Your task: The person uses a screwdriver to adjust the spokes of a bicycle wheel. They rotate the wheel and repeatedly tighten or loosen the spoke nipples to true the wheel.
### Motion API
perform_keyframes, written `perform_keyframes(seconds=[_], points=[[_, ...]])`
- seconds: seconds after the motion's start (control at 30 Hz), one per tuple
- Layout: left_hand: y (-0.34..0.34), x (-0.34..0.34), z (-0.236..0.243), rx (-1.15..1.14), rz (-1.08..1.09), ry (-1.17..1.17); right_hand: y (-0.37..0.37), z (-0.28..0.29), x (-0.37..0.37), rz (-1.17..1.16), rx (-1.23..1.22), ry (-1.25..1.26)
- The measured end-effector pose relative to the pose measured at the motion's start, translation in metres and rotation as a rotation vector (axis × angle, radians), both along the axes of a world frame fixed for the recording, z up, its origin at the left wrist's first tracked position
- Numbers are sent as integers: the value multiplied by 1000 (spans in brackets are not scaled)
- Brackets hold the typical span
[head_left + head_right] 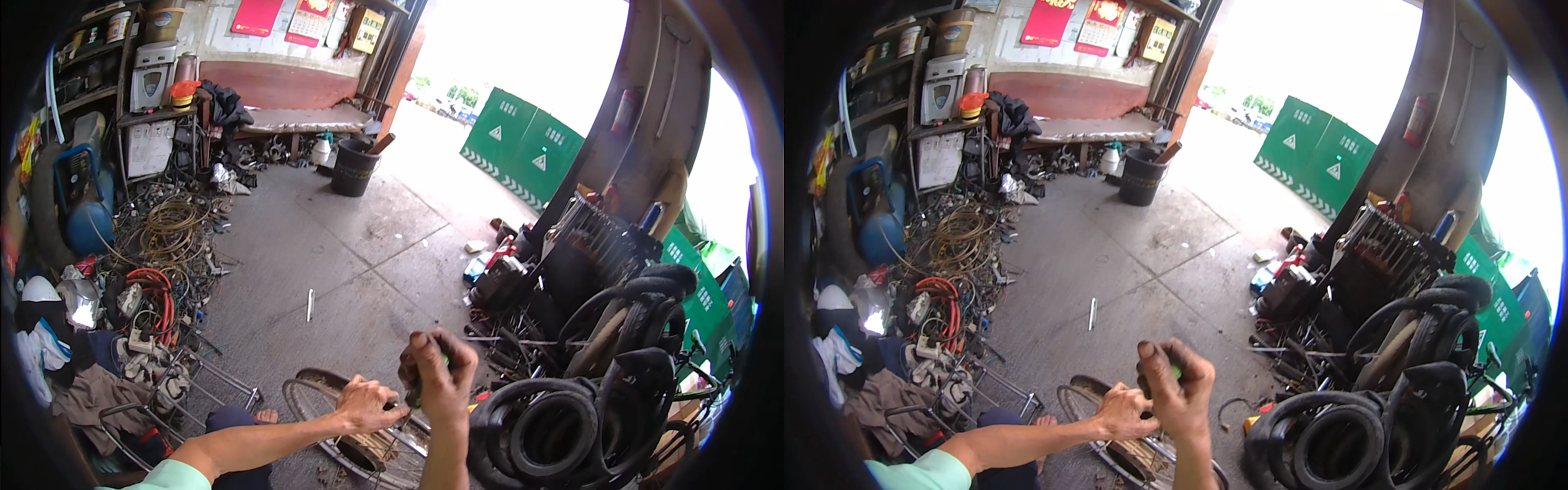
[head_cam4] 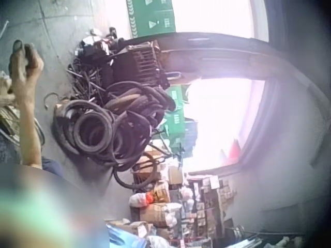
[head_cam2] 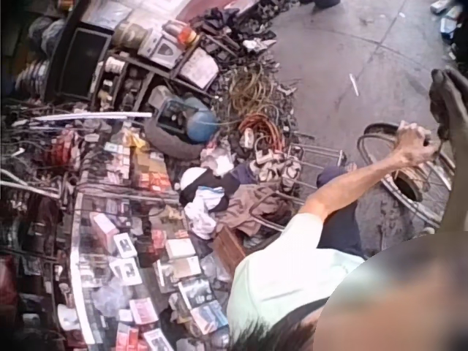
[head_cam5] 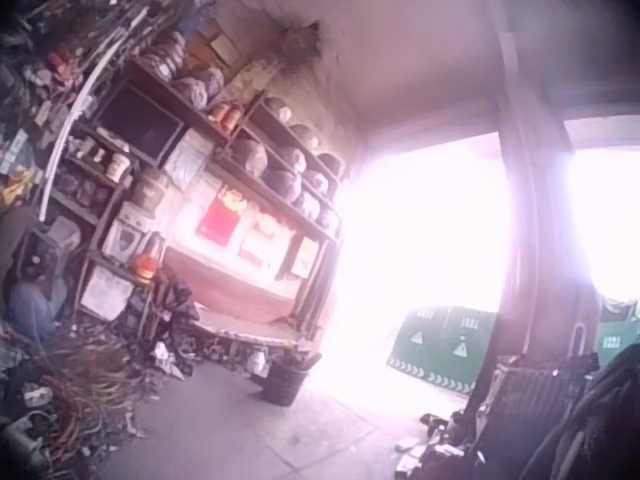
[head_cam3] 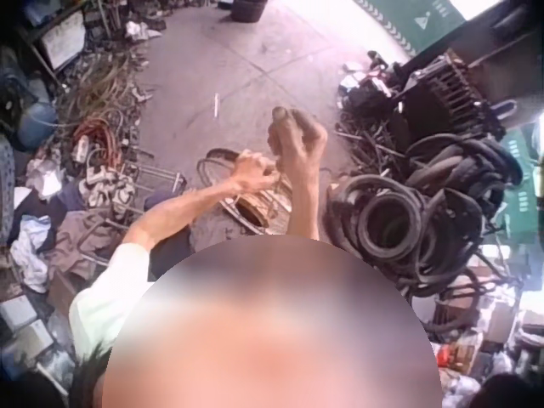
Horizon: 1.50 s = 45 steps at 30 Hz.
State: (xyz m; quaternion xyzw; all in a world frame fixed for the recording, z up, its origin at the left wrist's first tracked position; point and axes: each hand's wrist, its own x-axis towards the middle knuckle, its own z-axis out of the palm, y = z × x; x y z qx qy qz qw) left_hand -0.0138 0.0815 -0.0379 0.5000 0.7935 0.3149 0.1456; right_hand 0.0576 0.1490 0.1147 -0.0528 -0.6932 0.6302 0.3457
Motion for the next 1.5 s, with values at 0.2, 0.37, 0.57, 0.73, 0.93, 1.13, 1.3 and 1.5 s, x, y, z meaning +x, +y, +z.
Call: perform_keyframes(seconds=[0.2, 0.37, 0.57, 0.73, 0.93, 1.13, 1.3, 1.5], points=[[-2, -2, -3, 19, 52, 45, 56, -19, -8, 812, -368, 85], [-3, -10, -18, 148, 22, -38, 57, -17, -13, 942, -451, 117], [-3, -12, -17, 210, 13, -32, -10, -14, -6, -273, 28, 168], [-4, -12, -15, 199, 11, -59, 2, -5, -12, 29, -47, 24], [-5, -15, -3, 56, -44, -62, 56, -17, -20, 1115, -305, 149], [-7, -19, -6, 33, -46, -97, 9, -10, -10, -262, 49, 149], [-7, -17, -3, 47, -47, -91, 29, 6, -7, 436, -102, -115], [-5, -15, -22, 210, 2, -73, 21, 15, -15, -37, 481, -232]])
